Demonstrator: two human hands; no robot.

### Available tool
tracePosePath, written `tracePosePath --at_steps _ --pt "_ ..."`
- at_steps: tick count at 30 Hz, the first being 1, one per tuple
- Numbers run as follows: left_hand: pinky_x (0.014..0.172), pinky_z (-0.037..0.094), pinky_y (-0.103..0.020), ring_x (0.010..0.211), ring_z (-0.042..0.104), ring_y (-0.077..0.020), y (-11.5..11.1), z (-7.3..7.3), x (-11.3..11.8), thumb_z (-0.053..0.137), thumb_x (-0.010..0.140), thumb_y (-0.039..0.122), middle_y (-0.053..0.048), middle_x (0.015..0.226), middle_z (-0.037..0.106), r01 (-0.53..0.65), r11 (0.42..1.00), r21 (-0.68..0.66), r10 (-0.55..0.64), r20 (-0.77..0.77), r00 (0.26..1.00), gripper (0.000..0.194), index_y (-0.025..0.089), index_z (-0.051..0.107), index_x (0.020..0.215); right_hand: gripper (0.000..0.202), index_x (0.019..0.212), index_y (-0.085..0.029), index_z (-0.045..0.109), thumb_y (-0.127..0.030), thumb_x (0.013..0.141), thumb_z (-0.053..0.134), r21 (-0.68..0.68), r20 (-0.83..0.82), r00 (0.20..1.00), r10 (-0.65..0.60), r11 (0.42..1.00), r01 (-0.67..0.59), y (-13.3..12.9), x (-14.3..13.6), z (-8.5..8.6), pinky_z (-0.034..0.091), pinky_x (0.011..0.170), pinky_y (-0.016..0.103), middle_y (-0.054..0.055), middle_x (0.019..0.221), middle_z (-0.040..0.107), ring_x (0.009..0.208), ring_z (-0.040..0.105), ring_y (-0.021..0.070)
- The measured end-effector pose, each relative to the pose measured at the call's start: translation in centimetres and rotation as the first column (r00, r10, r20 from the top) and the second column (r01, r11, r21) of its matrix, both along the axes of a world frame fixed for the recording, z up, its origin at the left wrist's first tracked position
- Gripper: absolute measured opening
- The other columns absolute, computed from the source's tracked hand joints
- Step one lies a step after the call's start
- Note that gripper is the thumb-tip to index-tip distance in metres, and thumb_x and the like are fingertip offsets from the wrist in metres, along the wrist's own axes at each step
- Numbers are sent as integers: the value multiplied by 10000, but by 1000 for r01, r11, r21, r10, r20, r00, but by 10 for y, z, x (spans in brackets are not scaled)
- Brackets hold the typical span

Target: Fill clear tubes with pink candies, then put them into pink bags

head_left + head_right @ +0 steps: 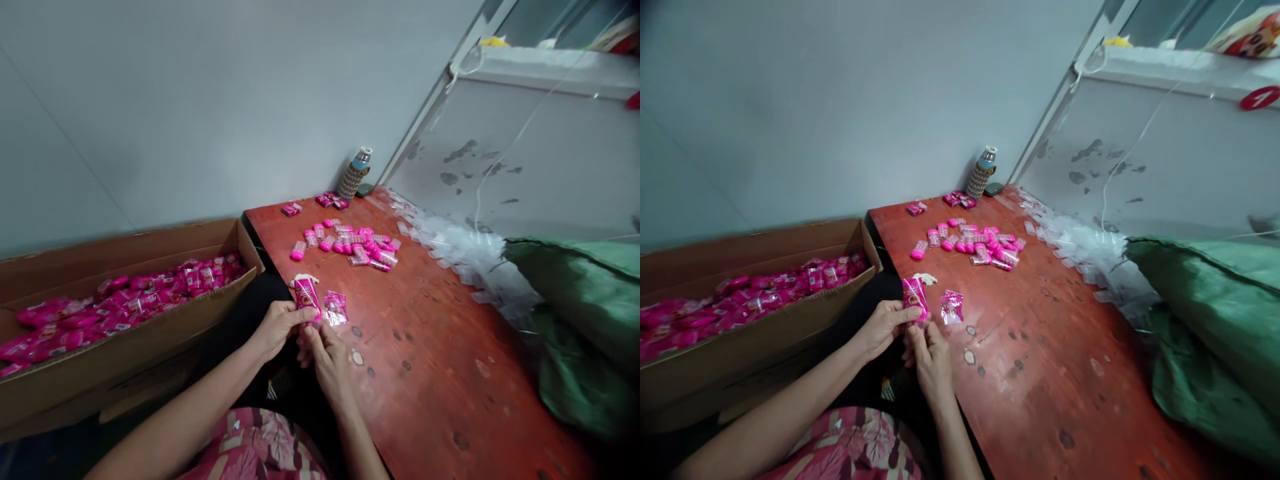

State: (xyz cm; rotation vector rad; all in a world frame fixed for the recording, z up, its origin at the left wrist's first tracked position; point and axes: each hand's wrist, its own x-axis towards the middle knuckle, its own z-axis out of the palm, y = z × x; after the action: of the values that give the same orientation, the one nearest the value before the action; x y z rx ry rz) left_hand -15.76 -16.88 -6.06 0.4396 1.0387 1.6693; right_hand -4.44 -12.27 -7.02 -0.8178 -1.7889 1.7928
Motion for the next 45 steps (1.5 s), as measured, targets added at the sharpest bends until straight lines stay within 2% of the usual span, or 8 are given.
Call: tracePosePath --at_steps 4,9,14,23,27,32,37,45 --pt "404 379 -229 392 507 -114 2 2 -8 659 654 277 -34 471 560 139 990 -8 -139 -6 990 215 74 615 599 289 755 -161 512 -445 800 478 -256 -113 988 109 957 -135 10 -4 -5 356 344 175 -10 601 563 370 454 67" --pt "413 379 -225 409 504 -110 10 -9 -10 675 635 287 -40 487 571 31 995 -93 -33 -22 999 229 80 605 566 226 823 -171 542 -394 782 534 -126 -36 998 -59 991 54 13 -10 -11 411 404 181 -30 584 546 441 506 85" --pt "456 394 -212 462 508 -91 17 -15 -11 714 592 280 -39 551 592 -87 989 -120 98 86 992 227 73 624 612 283 1032 -198 492 -313 783 562 -322 -163 982 -91 946 34 14 -9 -14 508 576 246 -1 761 604 609 599 119" --pt "521 440 -273 476 519 -111 12 -10 1 646 688 290 -33 527 560 82 996 -22 -76 197 977 240 60 621 622 210 793 -192 459 -251 715 646 -362 -185 975 -124 931 49 33 -17 -17 428 379 171 -45 537 603 398 555 96" --pt "734 487 -334 733 624 -192 -6 2 -26 657 683 282 -98 763 669 -175 984 -36 178 188 966 205 79 642 707 210 830 -187 485 -297 721 627 -304 -150 989 -19 952 -28 38 -12 -7 427 408 192 -22 614 614 448 563 105" --pt "781 495 -356 881 618 -228 -24 9 -71 509 729 527 -128 906 673 -557 830 -32 551 207 808 469 108 616 909 192 832 -187 549 -369 793 505 67 63 977 -204 977 200 73 11 0 450 539 262 10 689 607 568 567 137" --pt "756 503 -340 804 639 -217 -9 -3 -46 591 737 356 -133 854 679 -368 924 -106 380 133 915 360 83 597 972 207 941 -230 597 -326 799 481 616 341 895 -288 787 18 103 20 -23 418 728 321 48 926 604 840 562 198" --pt "705 507 -300 740 636 -176 21 -22 0 604 719 368 -122 847 673 -70 975 -212 64 -35 997 322 99 630 894 230 799 -220 607 -330 849 411 794 378 853 -359 599 -100 98 15 -46 396 648 276 44 839 569 795 521 179"
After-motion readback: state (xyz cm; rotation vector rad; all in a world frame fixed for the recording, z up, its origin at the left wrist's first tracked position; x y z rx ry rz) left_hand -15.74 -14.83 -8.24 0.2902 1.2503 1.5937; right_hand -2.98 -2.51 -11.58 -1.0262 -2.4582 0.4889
